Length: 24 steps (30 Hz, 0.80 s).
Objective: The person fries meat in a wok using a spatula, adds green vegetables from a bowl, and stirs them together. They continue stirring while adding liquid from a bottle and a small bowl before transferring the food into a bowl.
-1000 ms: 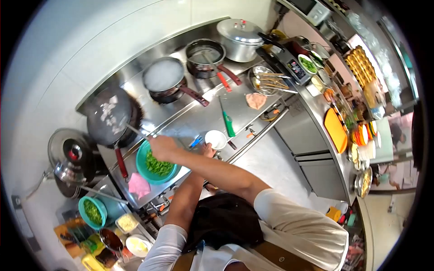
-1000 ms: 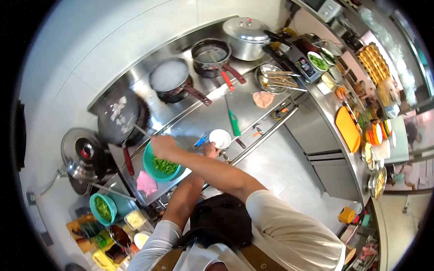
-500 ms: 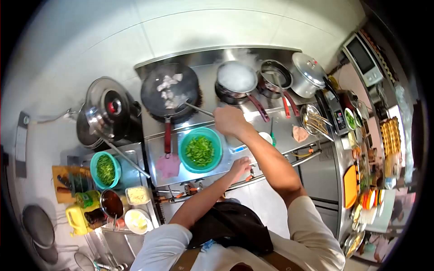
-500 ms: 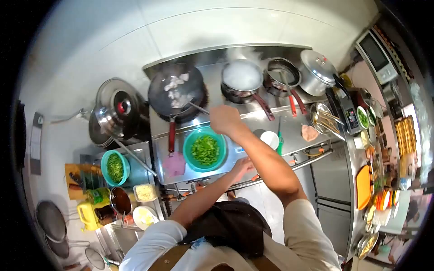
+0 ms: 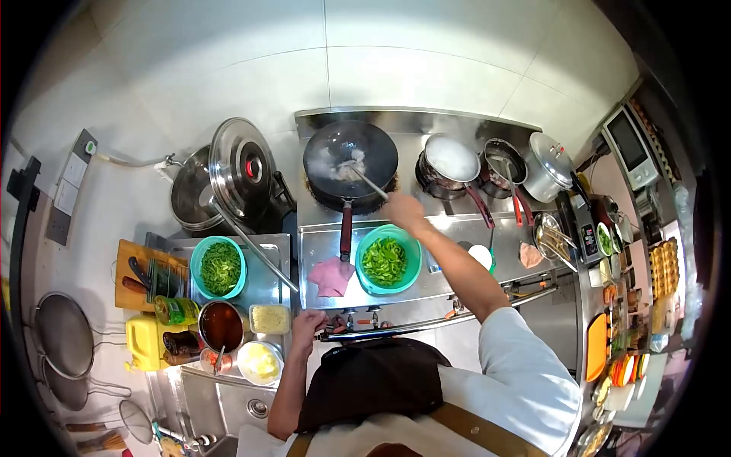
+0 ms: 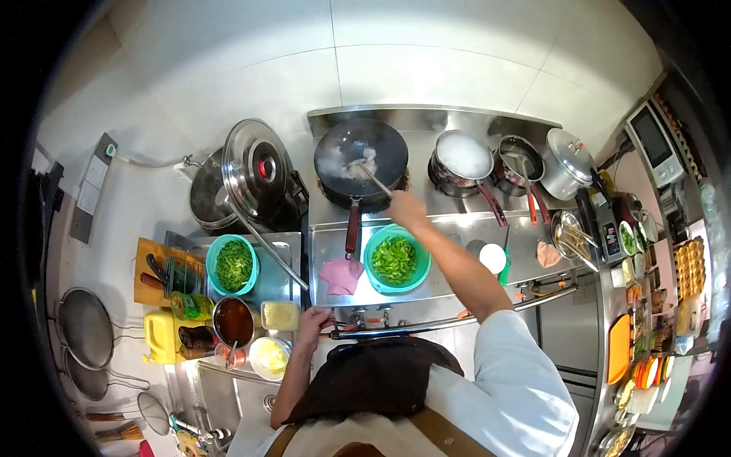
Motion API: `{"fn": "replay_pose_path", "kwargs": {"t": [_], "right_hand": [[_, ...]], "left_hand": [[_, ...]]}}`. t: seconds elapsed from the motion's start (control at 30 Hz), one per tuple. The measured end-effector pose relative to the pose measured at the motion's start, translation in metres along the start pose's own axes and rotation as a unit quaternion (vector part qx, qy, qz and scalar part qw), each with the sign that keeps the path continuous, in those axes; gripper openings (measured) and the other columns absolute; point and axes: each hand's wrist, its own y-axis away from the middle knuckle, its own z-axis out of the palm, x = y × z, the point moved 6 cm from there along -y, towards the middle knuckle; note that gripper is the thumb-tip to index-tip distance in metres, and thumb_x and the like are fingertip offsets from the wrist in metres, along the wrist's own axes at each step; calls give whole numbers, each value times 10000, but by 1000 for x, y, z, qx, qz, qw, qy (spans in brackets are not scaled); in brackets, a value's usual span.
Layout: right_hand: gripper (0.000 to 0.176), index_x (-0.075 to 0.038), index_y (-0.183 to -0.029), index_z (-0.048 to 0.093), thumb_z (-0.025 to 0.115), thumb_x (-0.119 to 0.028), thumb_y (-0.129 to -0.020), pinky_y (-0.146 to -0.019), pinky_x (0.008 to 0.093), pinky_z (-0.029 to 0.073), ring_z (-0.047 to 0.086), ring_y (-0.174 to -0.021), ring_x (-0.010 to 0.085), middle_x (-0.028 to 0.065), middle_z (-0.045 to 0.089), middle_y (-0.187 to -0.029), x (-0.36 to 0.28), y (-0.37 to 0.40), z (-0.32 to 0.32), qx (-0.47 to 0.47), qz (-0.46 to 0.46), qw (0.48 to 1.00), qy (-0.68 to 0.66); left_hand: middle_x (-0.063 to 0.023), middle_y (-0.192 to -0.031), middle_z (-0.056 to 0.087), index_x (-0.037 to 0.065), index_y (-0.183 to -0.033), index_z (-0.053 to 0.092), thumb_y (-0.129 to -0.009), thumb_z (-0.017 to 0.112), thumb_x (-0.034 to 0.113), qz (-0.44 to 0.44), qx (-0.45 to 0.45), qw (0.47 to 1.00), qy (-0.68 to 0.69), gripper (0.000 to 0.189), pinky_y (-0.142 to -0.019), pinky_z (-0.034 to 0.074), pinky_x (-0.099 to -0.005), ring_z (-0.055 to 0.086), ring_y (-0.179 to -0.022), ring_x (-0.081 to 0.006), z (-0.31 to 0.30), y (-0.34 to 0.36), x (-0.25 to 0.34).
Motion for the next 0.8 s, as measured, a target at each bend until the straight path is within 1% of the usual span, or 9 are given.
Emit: {"fn": "replay_pose_path", "kwargs": {"t": [0.17, 0.33, 0.4, 0.47, 0.53, 0.6, 0.67, 0.7, 0.8], "right_hand": [[242, -4, -956, 632, 537, -129, -772, -796, 459, 494, 624, -889, 387, 238, 640, -916, -2, 52, -46, -19, 56, 993, 104], [241, 0, -944, 639, 526, -132, -776, -804, 452, 495, 631, -880, 378, 243, 642, -905, -3, 44, -11, -38, 43, 991, 119], [236, 13, -937, 635, 534, -113, -766, -799, 450, 496, 630, -877, 377, 255, 636, -897, 12, 13, 9, 21, 77, 995, 55], [225, 8, -925, 641, 536, -106, -762, -793, 449, 497, 630, -870, 376, 261, 633, -888, 1, 11, 10, 41, 69, 997, 18], [215, 2, -914, 647, 538, -99, -759, -787, 448, 498, 630, -863, 376, 268, 629, -880, 4, 17, 8, 52, 59, 997, -16], [220, -23, -943, 621, 512, -150, -800, -740, 489, 483, 616, -817, 399, 237, 632, -842, 7, 28, 0, -3, -34, 998, 44], [217, -25, -942, 623, 519, -149, -796, -744, 489, 480, 617, -821, 397, 233, 634, -848, 2, 59, -37, -29, -18, 996, 81], [214, -28, -940, 625, 527, -147, -792, -748, 488, 477, 618, -825, 395, 230, 637, -853, -3, 70, -52, -51, -1, 992, 118], [224, -24, -936, 653, 525, -85, -762, -784, 464, 488, 625, -885, 376, 251, 633, -917, -8, 81, -63, -72, 6, 992, 108]], "left_hand": [[-86, -867, 642, 7, -961, 585, -912, 556, 212, -5, -43, 998, 38, 212, -715, 507, -267, 625, -777, -167, 13, -9, 12], [-106, -937, 637, 18, -1022, 576, -932, 507, 336, 31, -67, 997, 11, 338, -725, 501, -259, 626, -845, -163, 54, -48, 55], [-91, -865, 626, 33, -1044, 561, -918, 502, 416, 44, -105, 992, 57, 407, -635, 508, -250, 625, -725, -157, 80, -83, 70], [-69, -767, 591, 45, -1002, 548, -895, 525, 458, -37, -133, 984, 114, 427, -545, 497, -248, 613, -647, -154, 105, -112, 78], [-57, -748, 575, 55, -982, 546, -874, 562, 430, -40, -108, 986, 116, 391, -523, 487, -257, 588, -610, -143, 132, -114, 107], [-46, -730, 560, 64, -963, 544, -854, 599, 402, -44, -77, 989, 122, 360, -501, 476, -266, 563, -573, -131, 138, -121, 104], [1, -600, 515, 75, -827, 535, -822, 640, 332, -52, -55, 997, 3, 278, -357, 353, -232, 452, -416, -86, 131, -148, 82], [33, -543, 471, 74, -755, 526, -817, 638, 259, -39, 12, 999, 10, 225, -299, 237, -228, 366, -362, -51, 132, -138, 89], [34, -540, 462, 74, -718, 526, -820, 638, 254, 19, 31, 999, -13, 235, -307, 241, -225, 371, -366, -51, 133, -146, 85]]}}
